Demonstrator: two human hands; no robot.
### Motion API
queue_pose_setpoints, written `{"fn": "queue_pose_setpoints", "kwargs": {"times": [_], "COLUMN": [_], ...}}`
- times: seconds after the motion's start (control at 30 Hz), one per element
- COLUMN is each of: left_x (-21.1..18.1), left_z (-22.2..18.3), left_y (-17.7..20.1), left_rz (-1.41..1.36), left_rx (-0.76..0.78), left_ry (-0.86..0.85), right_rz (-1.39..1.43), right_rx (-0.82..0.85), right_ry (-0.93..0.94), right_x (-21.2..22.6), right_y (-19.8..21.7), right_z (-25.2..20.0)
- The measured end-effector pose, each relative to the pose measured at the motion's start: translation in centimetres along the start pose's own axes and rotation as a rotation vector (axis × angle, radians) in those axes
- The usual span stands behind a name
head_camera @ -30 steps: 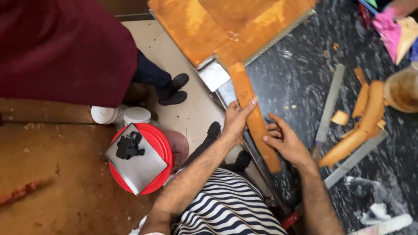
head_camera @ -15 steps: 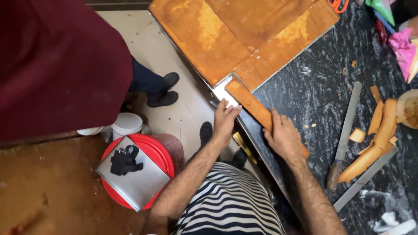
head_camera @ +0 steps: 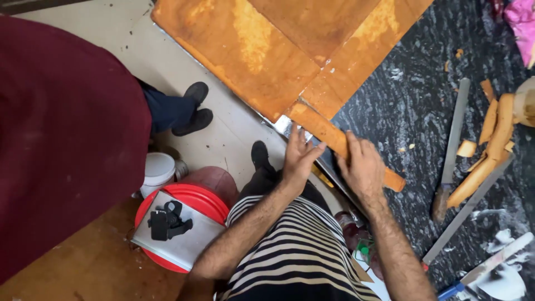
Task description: The recorder is cutting sponge cake into strips, applying cream/icing, and assembling the pieces into a larger cake structure on a tray.
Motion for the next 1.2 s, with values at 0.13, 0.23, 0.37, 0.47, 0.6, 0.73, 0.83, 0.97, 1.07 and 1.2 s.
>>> {"fn": "queue_pose_setpoints", "kwargs": {"times": [0.13, 0.23, 0.37, 0.47, 0.6, 0.73, 0.83, 0.97, 1.07, 1.2], "left_x": [1.7, 2.2, 2.0, 1.5, 2.2, 2.0, 1.2, 1.7, 0.4, -4.7], "left_z": [0.9, 1.8, 1.3, 1.4, 1.5, 2.5, 2.4, 2.1, 0.0, -2.6], "left_y": [0.5, 0.7, -0.2, -1.0, -0.1, 0.5, -0.5, 1.9, 4.0, 3.3], "left_rz": [-0.012, 0.014, 0.046, 0.046, 0.007, 0.022, -0.023, 0.022, 0.206, 0.820], "left_rx": [-0.124, -0.104, -0.119, -0.111, -0.102, -0.158, -0.113, -0.133, -0.163, 0.049], "left_ry": [0.036, -0.004, -0.023, -0.060, -0.058, -0.046, -0.066, -0.124, -0.091, -0.375], "right_rz": [-0.007, -0.012, -0.031, -0.008, 0.030, 0.186, 0.132, -0.331, -0.563, -0.481], "right_rx": [-0.001, -0.011, -0.015, -0.044, 0.004, -0.186, -0.143, -0.291, -0.245, -0.161], "right_ry": [-0.036, -0.055, -0.071, -0.053, -0.074, 0.012, -0.383, -0.517, -0.611, -0.752], "right_x": [0.1, 0.5, 0.2, -0.4, -0.7, -0.5, -5.5, -13.1, -18.4, -21.2], "right_y": [-0.1, -0.2, -1.0, -1.5, -1.6, 4.1, 6.2, 7.0, 3.9, 2.8], "right_z": [-0.5, -0.4, -1.0, -1.4, -0.9, 0.4, -3.1, -14.0, -22.0, -24.9]}}
Point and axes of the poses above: each hand's wrist, its own z-axis towards the middle knuckle, its own y-axis out of the back of the hand, x = y × z, the point moved 3 cm from there along z, towards the middle knuckle, and after that the axes turned 15 degrees about -x, right-handed, at the moved point
